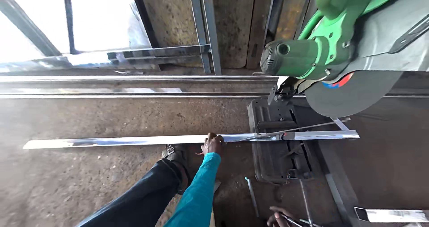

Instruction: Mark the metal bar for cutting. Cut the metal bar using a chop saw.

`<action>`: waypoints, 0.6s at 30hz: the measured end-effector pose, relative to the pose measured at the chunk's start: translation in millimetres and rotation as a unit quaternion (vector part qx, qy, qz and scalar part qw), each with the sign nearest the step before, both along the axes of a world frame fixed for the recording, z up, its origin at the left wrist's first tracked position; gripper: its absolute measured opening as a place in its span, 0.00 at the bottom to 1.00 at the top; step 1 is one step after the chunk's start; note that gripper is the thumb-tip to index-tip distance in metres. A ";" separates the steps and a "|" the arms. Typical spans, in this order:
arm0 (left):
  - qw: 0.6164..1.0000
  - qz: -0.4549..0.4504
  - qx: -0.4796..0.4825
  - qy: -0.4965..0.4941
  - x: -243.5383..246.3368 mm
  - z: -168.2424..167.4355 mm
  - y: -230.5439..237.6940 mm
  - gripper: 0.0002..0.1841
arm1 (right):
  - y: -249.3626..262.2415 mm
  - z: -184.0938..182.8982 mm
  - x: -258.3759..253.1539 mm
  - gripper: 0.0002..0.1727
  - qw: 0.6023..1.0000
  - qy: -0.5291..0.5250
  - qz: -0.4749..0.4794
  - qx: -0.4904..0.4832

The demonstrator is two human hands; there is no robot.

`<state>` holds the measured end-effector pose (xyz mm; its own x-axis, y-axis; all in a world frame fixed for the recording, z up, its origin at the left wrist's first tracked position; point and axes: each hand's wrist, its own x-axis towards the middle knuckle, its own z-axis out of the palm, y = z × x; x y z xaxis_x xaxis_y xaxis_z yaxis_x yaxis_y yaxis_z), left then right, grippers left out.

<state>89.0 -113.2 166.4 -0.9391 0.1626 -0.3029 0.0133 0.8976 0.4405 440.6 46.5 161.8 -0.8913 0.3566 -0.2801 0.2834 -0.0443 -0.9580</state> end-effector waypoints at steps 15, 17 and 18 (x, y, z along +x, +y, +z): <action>0.963 -0.130 -0.080 -0.222 72.6 -21.8 -10.8 0.25 | 3.3 -8.3 -14.7 0.19 0.999 -0.021 -0.001 0.037; 0.962 -0.157 -0.040 -0.218 75.1 -35.2 -17.9 0.26 | 4.4 -5.8 -17.7 0.21 0.999 -0.043 0.000 0.031; 0.962 -0.170 -0.015 -0.213 79.7 -31.2 -20.4 0.25 | 3.4 -2.5 -18.5 0.22 0.998 -0.054 -0.002 0.025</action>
